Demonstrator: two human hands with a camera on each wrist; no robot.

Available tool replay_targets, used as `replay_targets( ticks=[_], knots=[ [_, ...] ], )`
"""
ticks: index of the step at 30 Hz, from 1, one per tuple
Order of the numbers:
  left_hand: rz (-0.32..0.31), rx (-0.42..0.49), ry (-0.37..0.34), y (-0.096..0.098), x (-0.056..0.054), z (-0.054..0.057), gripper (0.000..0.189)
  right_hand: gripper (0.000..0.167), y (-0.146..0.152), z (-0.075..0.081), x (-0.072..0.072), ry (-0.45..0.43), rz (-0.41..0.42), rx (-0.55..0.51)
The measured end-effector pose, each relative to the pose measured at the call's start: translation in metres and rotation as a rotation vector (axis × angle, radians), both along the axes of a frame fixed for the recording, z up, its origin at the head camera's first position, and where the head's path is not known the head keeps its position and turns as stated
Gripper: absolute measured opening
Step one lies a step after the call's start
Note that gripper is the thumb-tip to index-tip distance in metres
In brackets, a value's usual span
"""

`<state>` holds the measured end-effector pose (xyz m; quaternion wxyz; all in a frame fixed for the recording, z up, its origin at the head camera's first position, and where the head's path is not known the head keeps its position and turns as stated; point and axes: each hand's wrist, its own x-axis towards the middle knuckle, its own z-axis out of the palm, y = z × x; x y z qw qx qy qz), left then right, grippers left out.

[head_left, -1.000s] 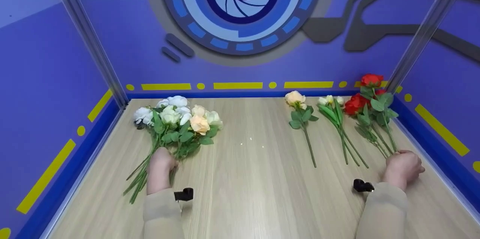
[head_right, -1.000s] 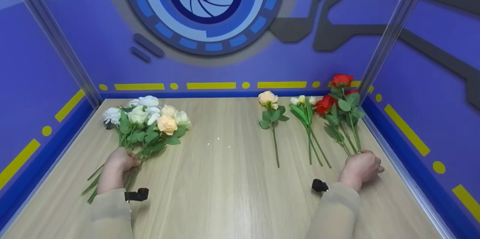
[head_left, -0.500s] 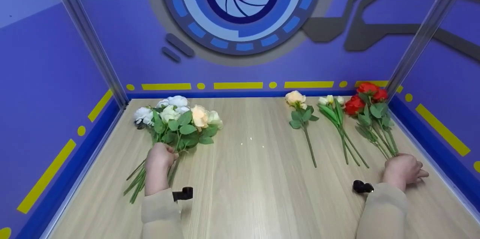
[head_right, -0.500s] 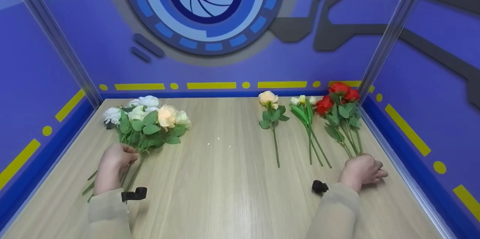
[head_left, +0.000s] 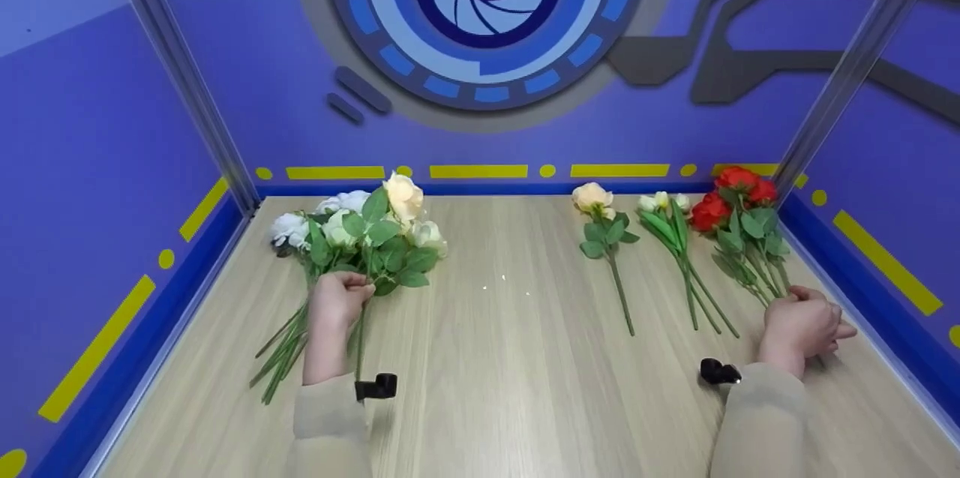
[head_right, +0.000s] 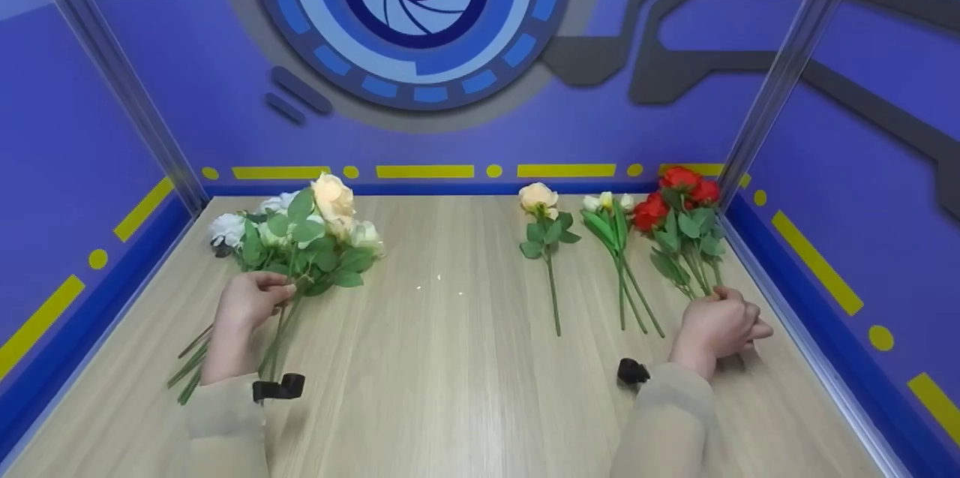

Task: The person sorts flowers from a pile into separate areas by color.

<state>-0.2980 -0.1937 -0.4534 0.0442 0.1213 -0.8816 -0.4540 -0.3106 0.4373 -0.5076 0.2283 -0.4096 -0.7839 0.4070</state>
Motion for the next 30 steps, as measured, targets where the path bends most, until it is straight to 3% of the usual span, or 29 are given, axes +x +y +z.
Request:
replay_targets(
  ticks=[7, 12, 17, 25, 30],
  knots=[
    [0.018, 0.206, 0.071, 0.019, -0.01, -0.005, 0.028, 0.039, -0.032, 0.013, -0.012, 0.127, 0.123, 0.079],
    [0.02, 0.374, 0.104, 0.035, -0.015, -0.007, 0.027, 0.032, -0.07, 0.029, -0.024, 0.225, 0.292, 0.218],
    [0.013, 0.479, 0.148, 0.049, -0.016, -0.01, 0.026, 0.026, -0.112, 0.043, -0.032, 0.209, 0.499, 0.263],
    [-0.057, 0.564, 0.148, 0.074, -0.016, -0.016, 0.025, 0.021, -0.186, 0.05, -0.028, 0.182, 0.841, 0.208],
    [-0.104, 0.582, 0.131, 0.089, -0.015, -0.018, 0.02, 0.017, -0.236, 0.042, -0.017, 0.194, 1.078, 0.062]
  ],
)
